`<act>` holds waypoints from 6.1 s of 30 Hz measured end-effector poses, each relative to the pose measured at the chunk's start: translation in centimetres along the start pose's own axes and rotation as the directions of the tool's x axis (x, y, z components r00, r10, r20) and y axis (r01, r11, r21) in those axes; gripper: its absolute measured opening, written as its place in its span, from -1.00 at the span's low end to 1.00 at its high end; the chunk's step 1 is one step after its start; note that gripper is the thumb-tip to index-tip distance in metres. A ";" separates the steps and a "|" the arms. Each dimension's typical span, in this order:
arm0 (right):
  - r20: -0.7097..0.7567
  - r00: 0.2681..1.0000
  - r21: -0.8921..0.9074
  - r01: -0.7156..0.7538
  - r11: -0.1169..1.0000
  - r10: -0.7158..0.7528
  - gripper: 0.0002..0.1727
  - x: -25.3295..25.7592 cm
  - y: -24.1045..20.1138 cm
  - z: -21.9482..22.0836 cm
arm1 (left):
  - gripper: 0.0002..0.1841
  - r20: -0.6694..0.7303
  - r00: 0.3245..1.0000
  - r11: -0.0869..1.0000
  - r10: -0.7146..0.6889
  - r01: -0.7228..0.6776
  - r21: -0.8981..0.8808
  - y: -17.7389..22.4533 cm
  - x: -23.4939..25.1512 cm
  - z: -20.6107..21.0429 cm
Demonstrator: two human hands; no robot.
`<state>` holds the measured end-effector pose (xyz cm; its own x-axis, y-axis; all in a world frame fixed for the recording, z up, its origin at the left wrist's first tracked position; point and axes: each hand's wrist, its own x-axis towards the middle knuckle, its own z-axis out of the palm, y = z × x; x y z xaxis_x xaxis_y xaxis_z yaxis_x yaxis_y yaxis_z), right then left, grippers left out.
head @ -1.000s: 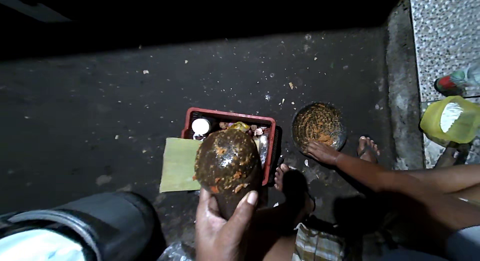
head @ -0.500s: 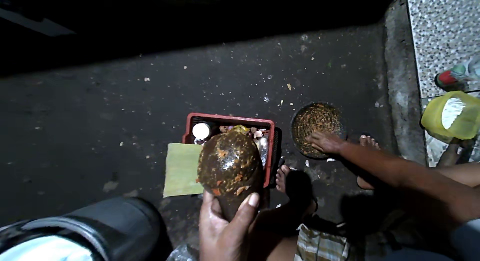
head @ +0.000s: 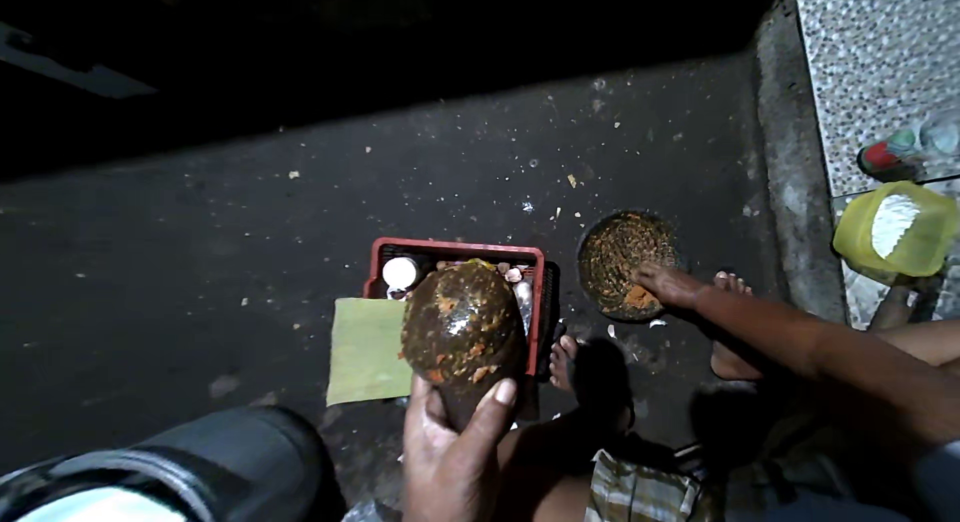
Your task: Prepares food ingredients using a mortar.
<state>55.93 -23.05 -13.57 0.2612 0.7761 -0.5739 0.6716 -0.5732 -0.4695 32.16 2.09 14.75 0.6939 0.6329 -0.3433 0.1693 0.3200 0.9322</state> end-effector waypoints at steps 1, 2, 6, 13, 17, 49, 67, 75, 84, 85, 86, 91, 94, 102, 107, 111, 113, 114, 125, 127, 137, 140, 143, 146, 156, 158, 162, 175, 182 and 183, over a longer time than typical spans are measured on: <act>0.054 0.998 0.019 -0.019 1.000 0.018 -0.55 -0.7 -0.2 -0.1 | -0.39 0.006 1.000 1.000 -0.002 0.002 -0.006 0.0 0.0 0.0; 0.076 0.996 0.028 -0.051 0.998 0.048 -0.57 -0.7 -0.8 -0.7 | -0.39 0.002 1.000 1.000 -0.002 0.002 -0.005 0.0 0.1 0.0; -0.083 0.995 0.043 -0.044 0.998 0.048 -0.47 2.8 -3.8 -1.3 | -0.39 -0.001 1.000 1.000 -0.011 0.011 0.012 0.2 0.2 0.5; 0.157 0.965 -0.024 0.216 0.976 -0.210 -0.62 1.0 -2.2 0.8 | -0.35 -0.009 1.000 1.000 -0.001 0.001 0.023 0.1 0.3 0.4; 0.015 0.982 0.090 0.188 0.978 -0.191 -0.59 2.0 -5.4 0.6 | -0.38 -0.031 1.000 1.000 0.008 -0.007 0.028 0.4 0.5 0.8; -0.001 0.986 -0.067 0.167 0.984 -0.167 -0.67 0.2 -3.1 1.0 | -0.43 -0.021 0.999 0.997 0.036 -0.035 0.072 0.3 0.8 1.2; -0.225 0.959 -0.020 -0.183 0.983 0.174 -0.46 0.5 0.3 -2.3 | -0.48 -0.047 0.998 0.998 0.045 -0.043 0.043 0.4 0.2 1.4; -0.133 0.983 0.084 -0.117 0.990 0.127 -0.54 -0.6 -3.1 1.4 | -0.47 -0.022 0.999 0.998 0.048 -0.046 0.053 0.4 0.1 1.5; -0.054 0.985 -0.112 0.159 0.981 -0.166 -0.67 -2.4 0.7 2.3 | -0.51 -0.057 0.997 0.998 0.042 -0.039 0.050 0.7 -0.2 1.4; -0.083 0.986 -0.089 0.138 0.986 -0.145 -0.68 -2.4 0.9 1.9 | -0.50 -0.064 0.997 0.998 0.044 -0.041 0.051 0.7 -0.2 1.4; -0.123 0.986 -0.042 0.105 0.994 -0.109 -0.70 -2.4 0.8 1.3 | -0.51 -0.071 0.996 0.998 0.048 -0.045 0.052 0.7 -0.2 1.3; -0.147 0.988 -0.006 0.045 0.999 -0.046 -0.62 -0.8 0.3 1.9 | -0.55 -0.082 0.995 0.997 0.061 -0.057 0.047 0.8 -0.1 1.3; -0.065 0.991 -0.109 0.108 0.988 -0.115 -0.68 -1.2 1.4 2.3 | -0.55 -0.088 0.994 0.998 0.063 -0.061 0.030 0.8 -0.3 1.0; -0.133 0.991 -0.029 -0.014 0.999 0.010 -0.46 -1.9 2.1 1.3 | -0.59 -0.105 0.993 0.998 0.055 -0.051 0.040 0.9 -0.4 1.0; -0.021 0.999 -0.094 -0.039 0.995 0.038 -0.47 -2.7 1.4 0.4 | -0.58 -0.099 0.993 0.997 0.070 -0.067 0.033 0.7 -0.6 0.7; -0.061 0.996 -0.077 -0.065 0.995 0.060 -0.50 -2.9 0.9 0.5 | -0.61 -0.118 0.991 0.997 0.069 -0.067 0.028 0.9 -0.8 0.4; -0.105 0.989 -0.039 -0.106 0.994 0.101 -0.56 -3.1 0.2 1.2 | -0.61 -0.125 0.990 0.997 0.072 -0.069 0.025 1.0 -0.9 0.1; -0.122 0.984 -0.022 -0.137 0.990 0.133 -0.57 -3.2 -0.2 1.6 | -0.61 -0.134 0.988 0.997 0.076 -0.074 0.018 1.0 -1.0 0.0; -0.050 0.924 0.166 -0.368 0.915 0.380 -0.54 -0.6 -6.3 3.7 | -0.62 -0.257 0.963 0.993 0.087 -0.105 -0.058 0.8 -2.1 -3.4; 0.050 0.917 0.320 -0.389 0.864 0.395 -0.53 0.3 -7.6 2.3 | -0.62 -0.273 0.958 0.991 0.087 -0.111 -0.075 0.7 -2.4 -4.2; 0.051 0.971 0.787 -0.184 0.589 0.234 -0.57 5.2 -15.6 -4.2 | -0.63 -0.410 0.908 0.971 0.089 -0.171 -0.168 0.3 -3.2 -6.5; -0.091 0.994 0.708 0.019 0.706 0.064 -0.60 7.5 -22.3 -4.6 | -0.57 -0.445 0.892 0.970 0.083 -0.175 -0.169 0.3 -3.2 -6.6; -0.261 0.961 0.560 0.227 0.797 -0.090 -0.60 10.3 -28.0 -3.1 | -0.53 -0.466 0.881 0.973 0.079 -0.170 -0.156 0.1 -3.1 -6.9; -0.367 0.898 0.439 0.396 0.806 -0.242 -0.64 13.4 -32.1 -0.7 | -0.52 -0.469 0.878 0.975 0.095 -0.176 -0.132 -0.1 -2.9 -7.5; -0.125 0.948 0.422 0.316 0.849 -0.291 -0.56 15.3 -32.9 -0.3 | -0.52 -0.461 0.880 0.977 0.116 -0.184 -0.105 0.1 -2.0 -7.7; -0.255 0.935 0.479 0.345 0.807 -0.248 -0.60 13.6 -30.7 -3.3 | -0.50 -0.465 0.878 0.980 0.113 -0.174 -0.091 0.0 -2.0 -7.5; -0.583 0.810 0.505 0.427 0.750 -0.069 -0.71 9.0 -21.5 -8.3 | -0.47 -0.449 0.886 0.988 0.114 -0.149 -0.043 -0.2 -2.0 -6.8; -0.210 0.902 0.378 -0.281 0.882 0.378 -0.67 -1.6 -2.8 -3.7 | -0.06 -0.033 0.999 0.833 0.016 0.005 0.553 -3.1 1.0 -2.5; -0.377 0.902 0.494 0.004 0.870 0.209 -0.68 -8.3 -5.5 -9.3 | -0.11 0.186 0.950 0.729 -0.251 0.059 0.682 -7.9 2.0 1.0; -0.428 0.886 0.467 0.052 0.883 0.175 -0.69 -9.9 -6.0 -10.7 | -0.10 0.178 0.939 0.704 -0.294 0.086 0.705 -8.9 2.4 1.6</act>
<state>56.69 -24.48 2.12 0.6461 0.7004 -0.3034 0.2821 -0.5884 -0.7577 33.46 -0.33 5.82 0.7267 0.3745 -0.5758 0.6725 -0.2169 0.7076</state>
